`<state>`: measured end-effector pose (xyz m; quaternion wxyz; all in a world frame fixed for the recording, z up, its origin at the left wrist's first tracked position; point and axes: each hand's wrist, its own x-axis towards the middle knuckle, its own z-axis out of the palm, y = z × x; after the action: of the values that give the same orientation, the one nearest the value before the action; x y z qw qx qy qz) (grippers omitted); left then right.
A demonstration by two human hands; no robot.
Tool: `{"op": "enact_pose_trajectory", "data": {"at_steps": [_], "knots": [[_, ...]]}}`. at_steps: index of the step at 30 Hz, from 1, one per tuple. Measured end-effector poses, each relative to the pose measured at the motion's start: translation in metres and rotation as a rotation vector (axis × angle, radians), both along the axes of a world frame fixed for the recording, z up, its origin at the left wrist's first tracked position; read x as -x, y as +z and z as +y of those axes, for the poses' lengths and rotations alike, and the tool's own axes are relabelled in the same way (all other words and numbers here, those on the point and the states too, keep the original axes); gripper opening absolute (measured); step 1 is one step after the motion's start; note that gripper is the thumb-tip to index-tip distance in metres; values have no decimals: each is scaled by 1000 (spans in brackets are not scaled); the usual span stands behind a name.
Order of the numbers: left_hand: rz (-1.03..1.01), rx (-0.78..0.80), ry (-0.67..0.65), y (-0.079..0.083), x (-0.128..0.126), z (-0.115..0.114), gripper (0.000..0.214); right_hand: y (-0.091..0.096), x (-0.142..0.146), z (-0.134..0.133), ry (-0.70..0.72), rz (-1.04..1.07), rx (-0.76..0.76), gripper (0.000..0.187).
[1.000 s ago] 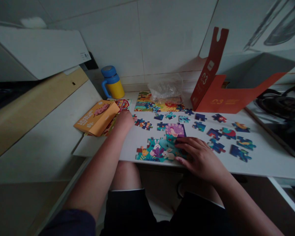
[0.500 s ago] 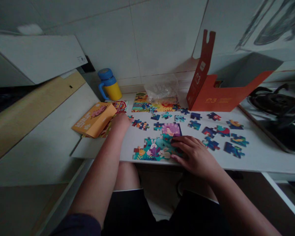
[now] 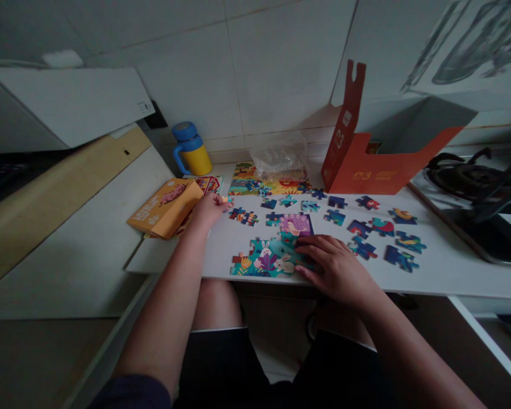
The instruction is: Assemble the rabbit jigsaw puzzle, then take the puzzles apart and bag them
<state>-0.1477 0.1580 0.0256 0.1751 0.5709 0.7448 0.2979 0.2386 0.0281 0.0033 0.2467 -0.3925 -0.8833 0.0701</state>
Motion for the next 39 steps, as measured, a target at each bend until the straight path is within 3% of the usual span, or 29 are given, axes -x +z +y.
{"op": "enact_pose_trajectory", "data": {"at_steps": [3,6,10,14,21,29,39], "knots": [[-313,-112,-47,4,-3,-18,36,-1,0,0,-1,-15,5,33],[-506,-86,-255,15,-10,-50,37,-2,-1,0,0,-24,8,34],[-480,43,-471,21,-20,-94,30,-2,-1,0,4,-24,7,33],[-425,95,-498,6,-22,-117,21,-2,0,0,6,-21,5,31],[-480,80,-460,-11,-20,-122,19,-5,-1,1,5,-17,-5,31],[-443,78,-457,-9,-26,-121,19,-3,0,1,7,-11,-10,30],[-146,45,-458,-3,-31,-125,21,-4,0,1,-1,-4,13,30]]}}
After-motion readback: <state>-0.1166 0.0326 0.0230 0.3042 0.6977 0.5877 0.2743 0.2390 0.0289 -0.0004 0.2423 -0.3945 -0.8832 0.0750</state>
